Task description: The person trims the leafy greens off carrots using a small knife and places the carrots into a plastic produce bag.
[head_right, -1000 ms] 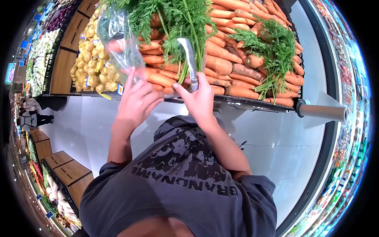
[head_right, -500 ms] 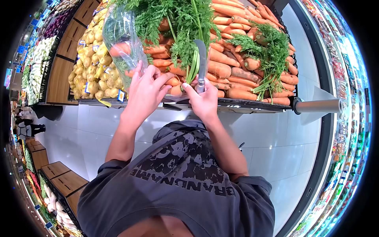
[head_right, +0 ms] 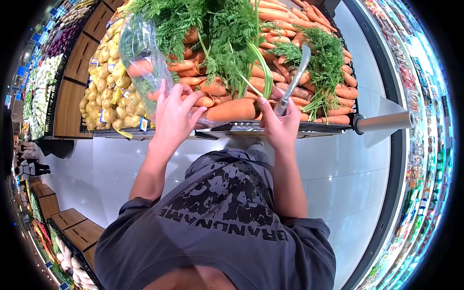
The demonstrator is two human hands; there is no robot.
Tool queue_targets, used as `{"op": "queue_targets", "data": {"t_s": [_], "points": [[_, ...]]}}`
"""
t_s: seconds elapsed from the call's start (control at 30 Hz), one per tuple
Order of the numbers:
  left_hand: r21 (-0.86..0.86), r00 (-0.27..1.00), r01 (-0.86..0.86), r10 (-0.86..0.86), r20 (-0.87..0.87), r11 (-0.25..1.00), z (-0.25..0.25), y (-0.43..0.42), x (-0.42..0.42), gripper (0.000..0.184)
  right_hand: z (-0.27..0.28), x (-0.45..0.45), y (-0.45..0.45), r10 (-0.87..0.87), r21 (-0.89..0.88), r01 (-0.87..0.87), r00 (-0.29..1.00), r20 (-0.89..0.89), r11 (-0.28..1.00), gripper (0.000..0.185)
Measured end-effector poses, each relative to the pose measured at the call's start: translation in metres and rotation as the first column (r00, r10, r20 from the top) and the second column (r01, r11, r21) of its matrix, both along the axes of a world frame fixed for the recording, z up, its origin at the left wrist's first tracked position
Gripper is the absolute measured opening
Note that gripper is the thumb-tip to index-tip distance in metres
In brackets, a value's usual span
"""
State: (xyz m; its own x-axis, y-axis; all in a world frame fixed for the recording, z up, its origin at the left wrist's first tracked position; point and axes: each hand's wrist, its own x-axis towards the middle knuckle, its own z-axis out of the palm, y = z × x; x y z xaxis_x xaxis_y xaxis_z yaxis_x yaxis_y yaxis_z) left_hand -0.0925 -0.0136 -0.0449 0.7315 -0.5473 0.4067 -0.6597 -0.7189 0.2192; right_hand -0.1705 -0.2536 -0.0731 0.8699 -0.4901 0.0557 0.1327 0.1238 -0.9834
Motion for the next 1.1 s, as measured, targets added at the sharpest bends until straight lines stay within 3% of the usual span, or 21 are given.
{"op": "queue_targets", "data": {"t_s": [0.27, 0.6, 0.73, 0.83, 0.97, 1.1], "points": [[-0.064, 0.999, 0.047, -0.046, 0.017, 0.997, -0.012, 0.007, 0.002, 0.037, 0.043, -0.003, -0.021, 0.008, -0.078, -0.003, 0.998, 0.068, 0.997, 0.035], [-0.065, 0.977, 0.194, -0.187, 0.100, 0.979, -0.031, 0.023, -0.001, 0.049, 0.112, -0.003, -0.039, 0.076, -0.177, -0.087, 0.995, -0.069, 0.980, 0.030], [-0.065, 0.963, 0.185, -0.167, 0.210, 0.981, -0.051, 0.027, 0.001, 0.050, 0.136, 0.004, -0.047, 0.022, -0.340, -0.056, 0.994, -0.104, 0.939, 0.025], [-0.057, 0.963, 0.180, -0.164, 0.216, 0.982, -0.054, 0.027, 0.000, 0.050, 0.144, 0.002, -0.064, 0.038, -0.543, -0.116, 0.988, -0.152, 0.832, 0.027], [-0.079, 0.961, 0.175, -0.152, 0.231, 0.981, -0.058, 0.024, -0.005, 0.048, 0.155, -0.006, -0.081, 0.043, -0.630, -0.131, 0.987, -0.153, 0.765, 0.027], [-0.087, 0.973, 0.132, -0.112, 0.202, 0.987, -0.062, 0.022, -0.007, 0.049, 0.170, -0.017, -0.085, -0.003, -0.612, -0.060, 0.995, -0.102, 0.788, 0.028]]}}
